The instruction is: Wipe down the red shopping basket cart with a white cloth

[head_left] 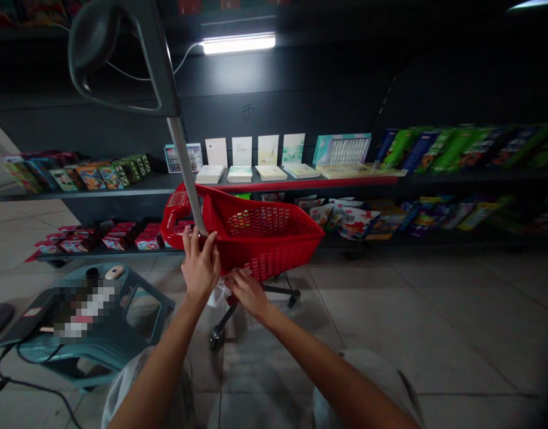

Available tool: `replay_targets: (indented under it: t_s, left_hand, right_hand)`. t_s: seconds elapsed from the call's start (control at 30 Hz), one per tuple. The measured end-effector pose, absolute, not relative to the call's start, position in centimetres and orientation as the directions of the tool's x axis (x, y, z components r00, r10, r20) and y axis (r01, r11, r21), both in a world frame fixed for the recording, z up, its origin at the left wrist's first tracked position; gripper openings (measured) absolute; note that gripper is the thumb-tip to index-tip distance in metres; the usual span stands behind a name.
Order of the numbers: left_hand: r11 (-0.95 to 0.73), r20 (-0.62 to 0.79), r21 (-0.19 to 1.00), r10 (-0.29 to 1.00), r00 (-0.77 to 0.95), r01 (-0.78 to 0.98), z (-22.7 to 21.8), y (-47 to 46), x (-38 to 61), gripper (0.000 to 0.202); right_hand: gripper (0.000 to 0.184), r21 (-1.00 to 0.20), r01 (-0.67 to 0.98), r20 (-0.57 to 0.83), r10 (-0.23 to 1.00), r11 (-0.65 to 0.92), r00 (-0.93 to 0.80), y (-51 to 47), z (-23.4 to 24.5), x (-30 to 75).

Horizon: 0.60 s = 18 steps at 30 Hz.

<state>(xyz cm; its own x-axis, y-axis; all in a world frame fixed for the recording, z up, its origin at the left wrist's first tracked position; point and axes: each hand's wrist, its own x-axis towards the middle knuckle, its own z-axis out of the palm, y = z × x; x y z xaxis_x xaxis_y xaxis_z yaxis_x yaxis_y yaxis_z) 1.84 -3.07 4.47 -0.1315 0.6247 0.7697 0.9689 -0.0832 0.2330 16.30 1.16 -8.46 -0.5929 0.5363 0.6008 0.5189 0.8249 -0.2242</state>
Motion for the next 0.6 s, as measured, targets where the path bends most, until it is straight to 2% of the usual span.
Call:
replay_targets:
  t_s: [0.1,0.23,0.33,0.4,0.47,0.53,0.6]
  left_hand:
    - [-0.080,0.762,0.221,0.636,-0.121,0.972,4.4,-2.9,1.7,0.042]
    - [-0.080,0.746,0.208,0.658,-0.106,0.975,4.4,-2.6,1.7,0.043]
    - [-0.089,0.741,0.184,0.667,-0.079,0.979,4.5,-2.5,1.9,0.046]
    - [-0.096,0.746,0.175,0.663,-0.068,0.980,4.4,-2.4,2.1,0.047]
    - [-0.100,0.751,0.175,0.657,-0.067,0.979,4.2,-2.3,2.3,0.049]
    - [-0.100,0.755,0.185,0.651,-0.076,0.978,3.9,-2.2,2.4,0.049]
    - [-0.095,0.761,0.200,0.643,-0.093,0.975,3.6,-2.2,2.5,0.047]
  right_hand:
    - [0.032,-0.258,0.627,0.642,0.615,0.735,-0.458,3.1,-6.2,20.0]
    - [0.045,-0.449,0.692,0.674,0.723,0.565,-0.152,6.4,-4.5,25.9]
    - [0.041,-0.608,0.655,0.662,0.742,0.449,0.106,8.7,-5.2,29.5]
    - [0.034,-0.782,0.565,0.536,0.747,0.264,0.393,10.1,-6.2,31.3]
    - [0.033,-0.912,0.406,0.314,0.724,0.051,0.614,11.4,-7.2,32.5]
    - [0.034,-0.956,0.282,0.137,0.713,-0.087,0.687,12.2,-8.1,32.7]
    - [0.035,-0.964,0.239,0.077,0.740,-0.115,0.669,12.5,-9.1,31.5]
